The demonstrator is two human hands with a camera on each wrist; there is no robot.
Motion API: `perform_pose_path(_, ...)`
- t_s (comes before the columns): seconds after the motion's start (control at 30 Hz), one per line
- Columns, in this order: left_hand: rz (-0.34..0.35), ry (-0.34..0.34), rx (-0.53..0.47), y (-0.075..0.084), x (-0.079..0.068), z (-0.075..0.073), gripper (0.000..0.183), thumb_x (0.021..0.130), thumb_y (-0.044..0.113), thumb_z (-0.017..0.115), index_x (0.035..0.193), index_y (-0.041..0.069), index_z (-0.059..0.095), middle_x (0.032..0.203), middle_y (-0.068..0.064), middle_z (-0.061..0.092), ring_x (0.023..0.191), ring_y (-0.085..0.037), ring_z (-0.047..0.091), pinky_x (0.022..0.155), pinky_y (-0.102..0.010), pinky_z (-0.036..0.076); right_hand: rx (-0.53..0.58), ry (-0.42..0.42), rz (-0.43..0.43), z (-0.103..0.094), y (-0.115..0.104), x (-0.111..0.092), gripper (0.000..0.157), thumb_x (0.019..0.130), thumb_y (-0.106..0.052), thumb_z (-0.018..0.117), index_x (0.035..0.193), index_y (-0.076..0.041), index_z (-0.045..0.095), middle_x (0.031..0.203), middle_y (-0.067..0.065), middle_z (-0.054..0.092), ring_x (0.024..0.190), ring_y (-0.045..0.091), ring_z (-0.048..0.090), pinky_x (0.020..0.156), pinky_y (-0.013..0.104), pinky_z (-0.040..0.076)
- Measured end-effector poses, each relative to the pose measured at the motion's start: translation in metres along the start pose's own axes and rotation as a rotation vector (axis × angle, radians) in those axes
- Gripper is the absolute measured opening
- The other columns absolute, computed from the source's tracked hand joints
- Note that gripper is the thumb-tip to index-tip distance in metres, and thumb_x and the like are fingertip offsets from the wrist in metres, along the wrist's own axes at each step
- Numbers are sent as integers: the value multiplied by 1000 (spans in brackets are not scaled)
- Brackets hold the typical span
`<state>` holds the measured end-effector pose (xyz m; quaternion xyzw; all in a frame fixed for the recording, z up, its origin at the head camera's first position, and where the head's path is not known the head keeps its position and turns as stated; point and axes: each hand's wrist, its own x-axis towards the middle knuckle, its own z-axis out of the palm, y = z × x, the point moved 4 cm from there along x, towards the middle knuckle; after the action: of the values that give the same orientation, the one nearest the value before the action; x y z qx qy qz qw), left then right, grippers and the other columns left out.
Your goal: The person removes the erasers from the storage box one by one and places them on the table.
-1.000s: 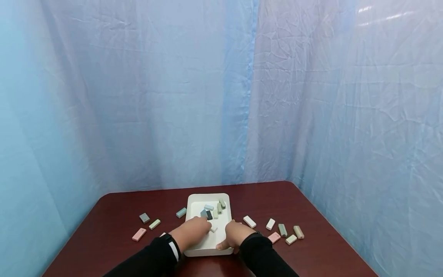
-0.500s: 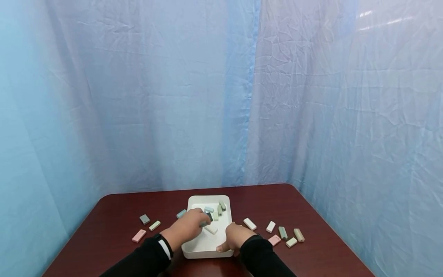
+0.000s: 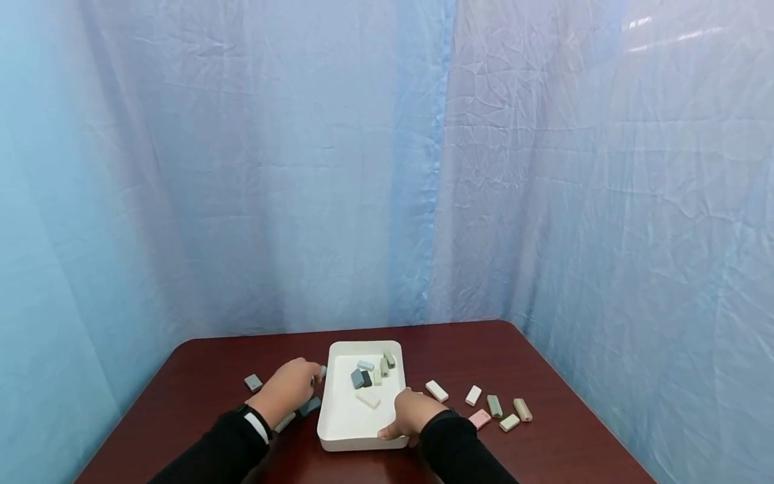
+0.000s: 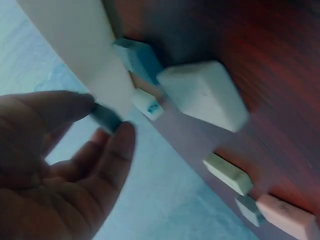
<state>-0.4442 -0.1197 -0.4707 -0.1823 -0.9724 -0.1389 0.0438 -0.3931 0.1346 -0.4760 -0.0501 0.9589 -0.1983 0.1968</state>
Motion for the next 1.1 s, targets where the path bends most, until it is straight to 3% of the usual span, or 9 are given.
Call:
perform_pose_path(0.2, -17, -128, -36, -10, -8, 8, 21, 101, -4, 63, 98, 14, 74, 92, -2, 71, 83, -17, 65, 78, -41, 57, -19, -2, -28, 0, 1, -2, 46, 91, -41, 84, 106, 2, 75, 92, 15, 69, 62, 25, 64, 90, 47, 57)
perform_pose_path(0.3, -15, -145, -44, -11, -8, 9, 19, 103, -1, 62, 100, 13, 75, 93, -3, 71, 84, -17, 65, 80, -43, 57, -21, 0, -22, 1, 1, -2, 42, 91, -41, 84, 98, 0, 75, 91, 16, 69, 69, 30, 66, 90, 49, 57)
perform_pose_path(0.4, -31, -147, -67, -13, -7, 10, 21, 103, -3, 60, 102, 12, 74, 96, -4, 72, 85, -19, 65, 81, -45, 57, -30, 0, 0, 2, 3, 3, 57, 89, -43, 86, 116, 6, 73, 121, 23, 70, 79, 34, 70, 97, 51, 56)
perform_pose_path(0.53, -59, -128, -71, -21, -6, 14, 20, 103, -4, 59, 103, 9, 75, 98, -4, 72, 87, -19, 64, 81, -44, 55, -80, -4, 9, 6, 6, 12, 88, 86, -50, 86, 143, 10, 58, 154, 35, 51, 79, 33, 73, 101, 49, 56)
perform_pose_path(0.67, -62, -112, -33, -28, -5, 18, 21, 101, -4, 60, 102, 9, 76, 96, -3, 73, 86, -18, 65, 80, -42, 55, -47, 10, -1, 5, 3, 8, 90, 87, -45, 88, 146, 14, 53, 152, 33, 55, 67, 33, 73, 94, 47, 58)
perform_pose_path(0.8, -46, -77, 78, -22, -3, 14, 18, 101, -1, 63, 102, 9, 78, 93, -5, 71, 88, -22, 66, 82, -45, 57, -59, 17, -9, 4, 1, 3, 80, 89, -43, 86, 141, 11, 59, 152, 30, 56, 89, 37, 75, 99, 50, 57)
perform_pose_path(0.93, 27, 47, 201, 0, 6, 8, 11, 101, 6, 68, 102, 10, 78, 89, -5, 66, 85, -23, 63, 83, -43, 57, -42, 23, -19, 1, 0, -2, 59, 89, -41, 86, 120, 6, 72, 138, 25, 65, 86, 33, 73, 96, 48, 57)
perform_pose_path(1.03, 163, 118, 176, 25, 16, 7, 11, 99, 9, 71, 105, 12, 80, 91, -2, 68, 86, -19, 64, 80, -37, 58, -34, 33, -20, 0, -2, -6, 45, 88, -41, 87, 97, 1, 73, 104, 17, 70, 67, 25, 67, 83, 42, 56)
perform_pose_path(1.1, 253, 101, 135, 39, 23, 10, 13, 99, 11, 74, 110, 13, 80, 97, -1, 69, 87, -16, 65, 77, -34, 57, -44, 36, -15, 1, -2, -4, 43, 87, -41, 88, 87, -2, 70, 89, 13, 65, 62, 23, 63, 76, 40, 53)
